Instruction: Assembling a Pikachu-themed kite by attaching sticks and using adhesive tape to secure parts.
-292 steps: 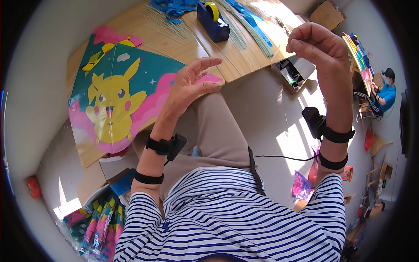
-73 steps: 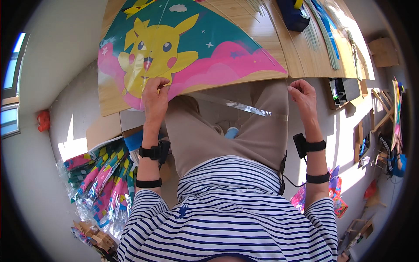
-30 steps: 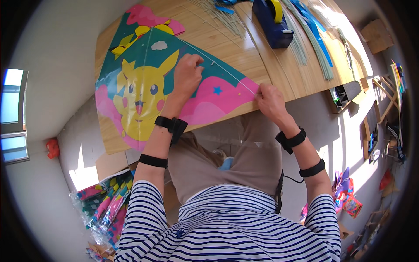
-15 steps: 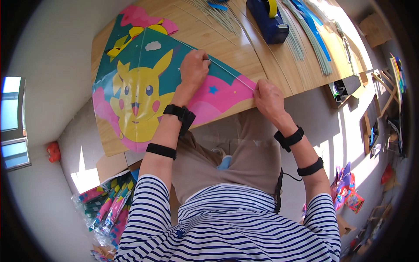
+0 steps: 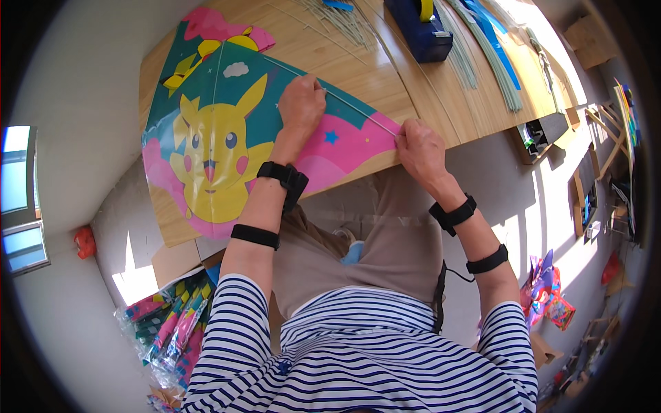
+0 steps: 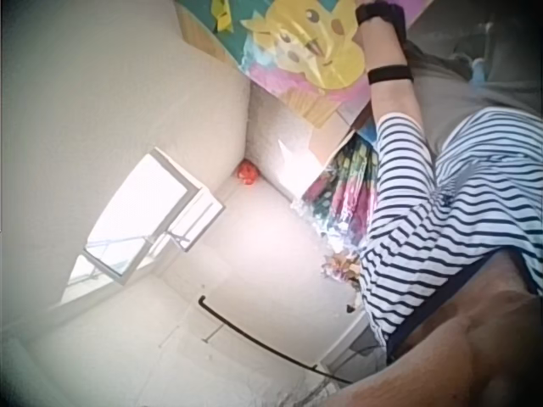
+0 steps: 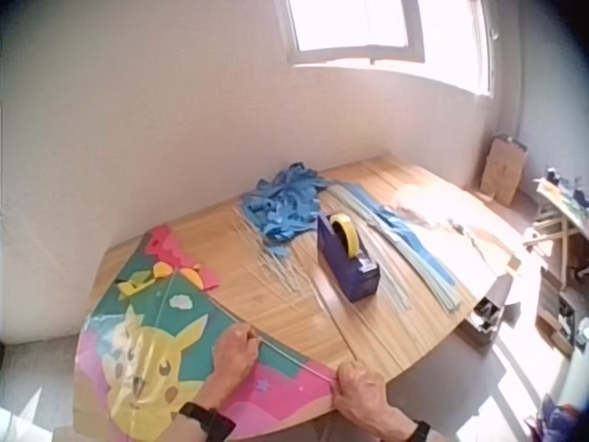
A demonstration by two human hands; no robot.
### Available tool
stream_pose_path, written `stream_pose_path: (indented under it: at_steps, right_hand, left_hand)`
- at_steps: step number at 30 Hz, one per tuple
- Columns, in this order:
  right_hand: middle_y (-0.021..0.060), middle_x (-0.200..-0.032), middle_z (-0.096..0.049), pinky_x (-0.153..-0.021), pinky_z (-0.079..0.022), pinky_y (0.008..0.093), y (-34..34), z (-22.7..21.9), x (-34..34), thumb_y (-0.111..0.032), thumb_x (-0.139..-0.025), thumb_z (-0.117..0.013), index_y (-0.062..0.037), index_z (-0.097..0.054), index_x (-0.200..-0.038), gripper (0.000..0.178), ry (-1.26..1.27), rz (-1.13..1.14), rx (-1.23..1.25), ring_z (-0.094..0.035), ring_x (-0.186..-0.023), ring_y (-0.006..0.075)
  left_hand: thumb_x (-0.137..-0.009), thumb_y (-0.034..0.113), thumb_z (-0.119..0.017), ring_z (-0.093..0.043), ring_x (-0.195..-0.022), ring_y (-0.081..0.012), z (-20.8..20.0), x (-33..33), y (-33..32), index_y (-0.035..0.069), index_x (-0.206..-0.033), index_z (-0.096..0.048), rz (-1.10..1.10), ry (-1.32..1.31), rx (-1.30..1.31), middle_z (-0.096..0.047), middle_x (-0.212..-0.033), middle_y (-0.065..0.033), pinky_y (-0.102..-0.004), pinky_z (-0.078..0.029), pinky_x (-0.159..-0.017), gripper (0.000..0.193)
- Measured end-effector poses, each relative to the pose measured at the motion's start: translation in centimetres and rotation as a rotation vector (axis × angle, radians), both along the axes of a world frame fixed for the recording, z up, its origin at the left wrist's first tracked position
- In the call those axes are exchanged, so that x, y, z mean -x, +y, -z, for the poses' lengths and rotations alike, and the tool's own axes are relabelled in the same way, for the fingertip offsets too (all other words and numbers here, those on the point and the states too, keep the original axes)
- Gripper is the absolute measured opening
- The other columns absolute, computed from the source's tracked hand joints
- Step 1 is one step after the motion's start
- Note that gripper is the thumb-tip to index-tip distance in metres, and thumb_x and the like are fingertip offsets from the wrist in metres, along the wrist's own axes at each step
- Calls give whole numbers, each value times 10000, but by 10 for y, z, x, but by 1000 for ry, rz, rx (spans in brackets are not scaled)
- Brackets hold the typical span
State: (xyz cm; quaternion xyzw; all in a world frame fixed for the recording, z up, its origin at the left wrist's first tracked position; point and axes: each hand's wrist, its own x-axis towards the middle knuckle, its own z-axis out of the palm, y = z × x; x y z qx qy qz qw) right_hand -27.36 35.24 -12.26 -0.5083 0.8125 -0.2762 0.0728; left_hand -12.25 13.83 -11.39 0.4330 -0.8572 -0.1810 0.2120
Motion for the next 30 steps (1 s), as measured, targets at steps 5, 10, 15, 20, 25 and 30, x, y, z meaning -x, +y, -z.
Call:
stream_pose_path:
  at_steps: [5,10,15,20,25,30]
  right_hand:
    - [190,-861,-657,-696,-516,489,2,-2,2,-134,-849,-646,-31,-608,-837,110,-33,10,22,-645,-817,402]
    - [185,-820,-666,-702,-515,464,10,-16,14,-114,-841,-638,-29,-634,-840,85,-223,146,51,-650,-798,385]
    - [180,-799,-663,-711,-514,457,22,-15,23,-100,-827,-629,-28,-637,-819,72,-226,174,57,-650,-789,376]
    - [167,-807,-658,-712,-509,454,24,-13,18,-104,-811,-629,-35,-633,-808,69,-170,164,58,-646,-803,366]
    - [160,-811,-656,-709,-508,453,24,-10,16,-120,-808,-635,-43,-631,-809,77,-154,163,36,-645,-805,358]
    - [157,-810,-654,-707,-511,452,24,-10,16,-128,-803,-640,-45,-630,-809,84,-139,156,27,-647,-805,356]
  left_hand:
    - [-799,176,-708,-662,-797,-353,1,2,0,25,-814,-674,-14,14,7,-683,-819,-169,-435,-512,-698,155]
    - [-804,179,-700,-663,-776,-346,4,1,-1,27,-816,-677,-27,18,-8,-686,-808,-163,-430,-512,-688,154]
    - [-810,194,-698,-664,-786,-346,2,2,-1,30,-831,-681,-45,-16,-18,-691,-820,-161,-429,-513,-695,166]
    - [-812,199,-700,-669,-804,-342,1,4,-1,32,-840,-685,-54,-31,-18,-696,-834,-161,-431,-515,-709,170]
    - [-818,204,-697,-676,-810,-342,1,3,0,34,-839,-692,-58,-50,-19,-701,-836,-163,-433,-518,-709,171]
    - [-823,209,-695,-679,-807,-347,1,5,0,38,-840,-699,-61,-46,-8,-707,-832,-164,-441,-520,-702,172]
